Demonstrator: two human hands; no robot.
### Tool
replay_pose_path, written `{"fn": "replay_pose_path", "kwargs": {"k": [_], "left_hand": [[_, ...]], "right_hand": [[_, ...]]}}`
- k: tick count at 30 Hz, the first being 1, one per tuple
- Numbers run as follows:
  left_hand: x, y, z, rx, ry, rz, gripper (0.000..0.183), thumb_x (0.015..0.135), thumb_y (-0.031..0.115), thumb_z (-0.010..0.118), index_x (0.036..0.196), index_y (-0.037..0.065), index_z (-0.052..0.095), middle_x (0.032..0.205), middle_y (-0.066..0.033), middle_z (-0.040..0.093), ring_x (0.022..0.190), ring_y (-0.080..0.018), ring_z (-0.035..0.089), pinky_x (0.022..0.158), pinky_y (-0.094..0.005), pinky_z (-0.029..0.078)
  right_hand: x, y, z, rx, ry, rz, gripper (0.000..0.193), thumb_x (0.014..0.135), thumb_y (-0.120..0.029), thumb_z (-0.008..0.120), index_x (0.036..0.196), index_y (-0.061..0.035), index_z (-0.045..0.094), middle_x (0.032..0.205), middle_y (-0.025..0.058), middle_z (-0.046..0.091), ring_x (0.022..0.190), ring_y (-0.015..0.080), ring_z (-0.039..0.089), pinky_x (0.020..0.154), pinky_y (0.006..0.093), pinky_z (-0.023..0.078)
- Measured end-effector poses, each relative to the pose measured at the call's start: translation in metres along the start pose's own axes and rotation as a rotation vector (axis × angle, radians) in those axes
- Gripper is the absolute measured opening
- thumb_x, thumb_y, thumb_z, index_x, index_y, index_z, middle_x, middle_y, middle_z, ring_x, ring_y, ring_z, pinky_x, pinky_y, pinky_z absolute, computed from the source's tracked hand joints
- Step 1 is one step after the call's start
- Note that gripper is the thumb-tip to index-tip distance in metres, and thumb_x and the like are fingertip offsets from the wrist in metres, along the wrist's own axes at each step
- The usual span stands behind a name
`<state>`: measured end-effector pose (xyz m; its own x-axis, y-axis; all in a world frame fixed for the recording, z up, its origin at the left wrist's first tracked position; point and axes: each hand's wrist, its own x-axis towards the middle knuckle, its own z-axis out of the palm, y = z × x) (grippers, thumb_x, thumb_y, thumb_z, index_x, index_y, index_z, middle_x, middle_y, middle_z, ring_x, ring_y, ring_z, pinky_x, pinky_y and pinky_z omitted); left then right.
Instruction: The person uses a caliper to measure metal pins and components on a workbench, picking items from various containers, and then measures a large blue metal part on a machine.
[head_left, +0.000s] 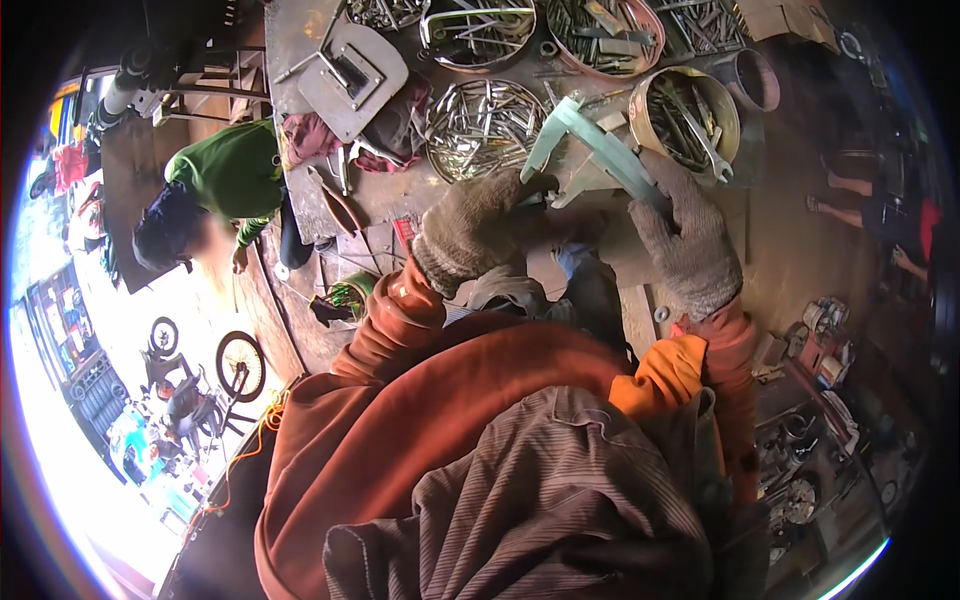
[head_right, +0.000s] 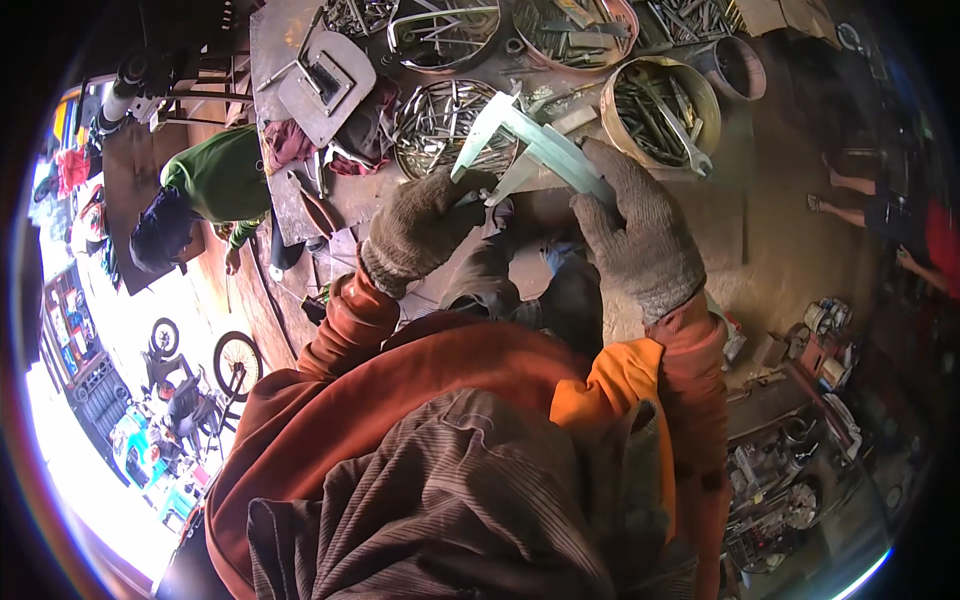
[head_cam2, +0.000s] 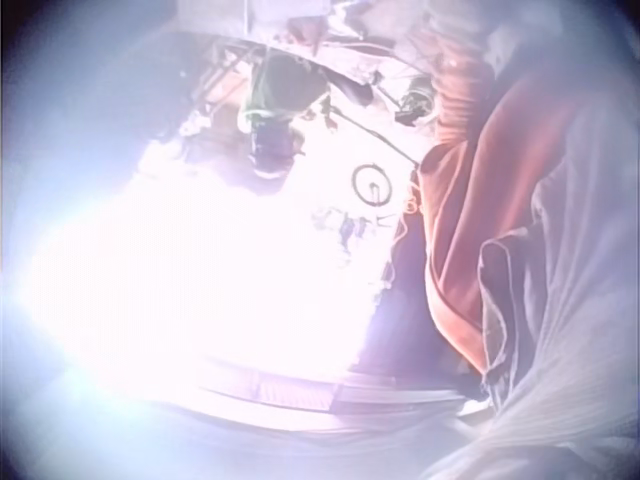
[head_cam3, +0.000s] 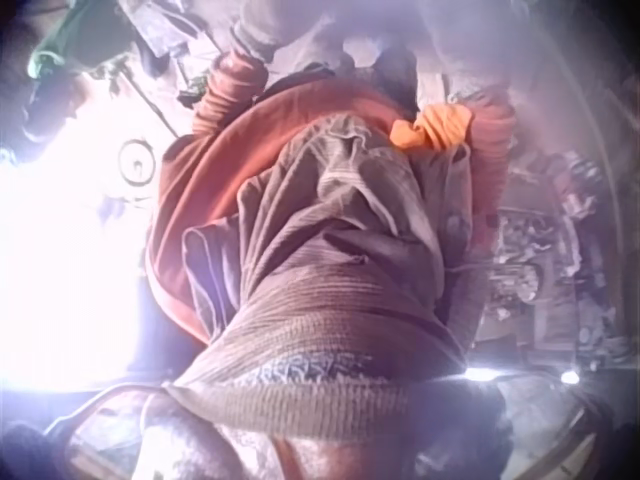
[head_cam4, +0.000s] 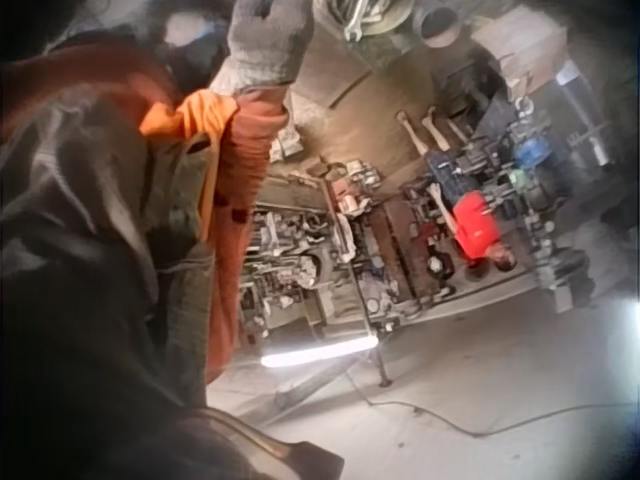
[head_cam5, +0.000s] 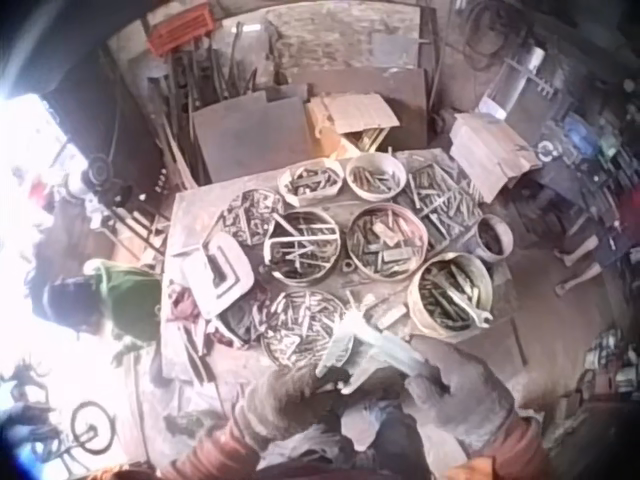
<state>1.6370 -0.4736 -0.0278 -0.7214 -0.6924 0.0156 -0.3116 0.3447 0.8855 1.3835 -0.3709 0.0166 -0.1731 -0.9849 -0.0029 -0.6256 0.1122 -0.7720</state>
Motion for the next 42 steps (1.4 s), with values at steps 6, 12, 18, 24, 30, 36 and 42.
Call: {"fn": "replay_pose_path", "kwargs": {"k": [6, 12, 18, 24, 30, 36, 42], "left_hand": [[-0.008, -0.008, 0.004, -0.060, -0.001, -0.075, 0.028, 0.092, 0.004, 0.071, 0.119, 0.005, 0.069, 0.100, -0.0113, 0.074, 0.088, -0.0231, 0.073, 0.076, -0.0342, 0.056], [-0.007, -0.008, 0.009, -0.065, 0.037, -0.010, 0.023, 0.093, 0.004, 0.070, 0.116, 0.005, 0.070, 0.099, -0.0109, 0.073, 0.087, -0.0215, 0.072, 0.074, -0.0338, 0.056], [-0.005, -0.003, 0.008, -0.099, 0.046, 0.037, 0.022, 0.094, 0.005, 0.069, 0.116, 0.006, 0.071, 0.096, -0.0108, 0.073, 0.086, -0.0236, 0.073, 0.074, -0.0342, 0.056], [-0.015, -0.040, 0.013, 0.133, 0.020, 0.041, 0.024, 0.091, 0.009, 0.069, 0.115, 0.005, 0.069, 0.100, -0.0156, 0.073, 0.092, -0.0358, 0.071, 0.077, -0.0412, 0.056], [-0.025, -0.120, 0.011, 0.315, 0.062, -0.235, 0.026, 0.093, 0.014, 0.064, 0.117, 0.006, 0.068, 0.106, -0.0189, 0.071, 0.095, -0.0403, 0.069, 0.080, -0.0445, 0.056], [-0.017, -0.125, -0.001, 0.420, 0.148, -0.293, 0.025, 0.091, 0.015, 0.064, 0.114, 0.006, 0.069, 0.106, -0.0181, 0.070, 0.100, -0.0389, 0.067, 0.083, -0.0465, 0.055], [0.011, -0.126, 0.014, 0.468, 0.045, -0.379, 0.025, 0.093, 0.020, 0.062, 0.115, 0.012, 0.065, 0.105, -0.0178, 0.066, 0.092, -0.0420, 0.066, 0.077, -0.0515, 0.054]], "right_hand": [[0.004, -0.008, -0.006, -0.004, -0.035, -0.053, 0.045, 0.090, -0.018, 0.074, 0.131, -0.0049, 0.062, 0.120, 0.0188, 0.069, 0.106, 0.0335, 0.070, 0.089, 0.0390, 0.056], [0.001, -0.008, -0.003, -0.030, -0.039, -0.067, 0.045, 0.089, -0.024, 0.076, 0.130, -0.0093, 0.065, 0.114, 0.0169, 0.071, 0.100, 0.0321, 0.072, 0.082, 0.0394, 0.058], [0.000, -0.006, -0.006, -0.036, -0.051, -0.046, 0.046, 0.088, -0.025, 0.078, 0.129, -0.0090, 0.065, 0.113, 0.0175, 0.071, 0.100, 0.0330, 0.071, 0.083, 0.0394, 0.057], [-0.005, 0.004, -0.004, 0.099, -0.032, 0.113, 0.047, 0.089, -0.019, 0.078, 0.130, -0.0037, 0.063, 0.110, 0.0141, 0.072, 0.095, 0.0244, 0.070, 0.084, 0.0354, 0.055], [-0.021, 0.057, 0.019, 0.142, -0.129, 0.405, 0.044, 0.088, -0.018, 0.080, 0.126, -0.0039, 0.065, 0.092, 0.0033, 0.066, 0.078, 0.0099, 0.056, 0.074, 0.0266, 0.049], [-0.012, 0.126, 0.071, 0.307, -0.139, 0.442, 0.033, 0.090, -0.016, 0.076, 0.120, -0.0034, 0.068, 0.077, -0.0061, 0.049, 0.069, 0.0057, 0.043, 0.061, 0.0242, 0.039], [0.026, 0.179, 0.093, 0.095, -0.234, 0.376, 0.017, 0.090, -0.018, 0.078, 0.096, -0.0045, 0.070, 0.069, -0.0046, 0.049, 0.066, 0.0060, 0.042, 0.059, 0.0270, 0.038]]}}
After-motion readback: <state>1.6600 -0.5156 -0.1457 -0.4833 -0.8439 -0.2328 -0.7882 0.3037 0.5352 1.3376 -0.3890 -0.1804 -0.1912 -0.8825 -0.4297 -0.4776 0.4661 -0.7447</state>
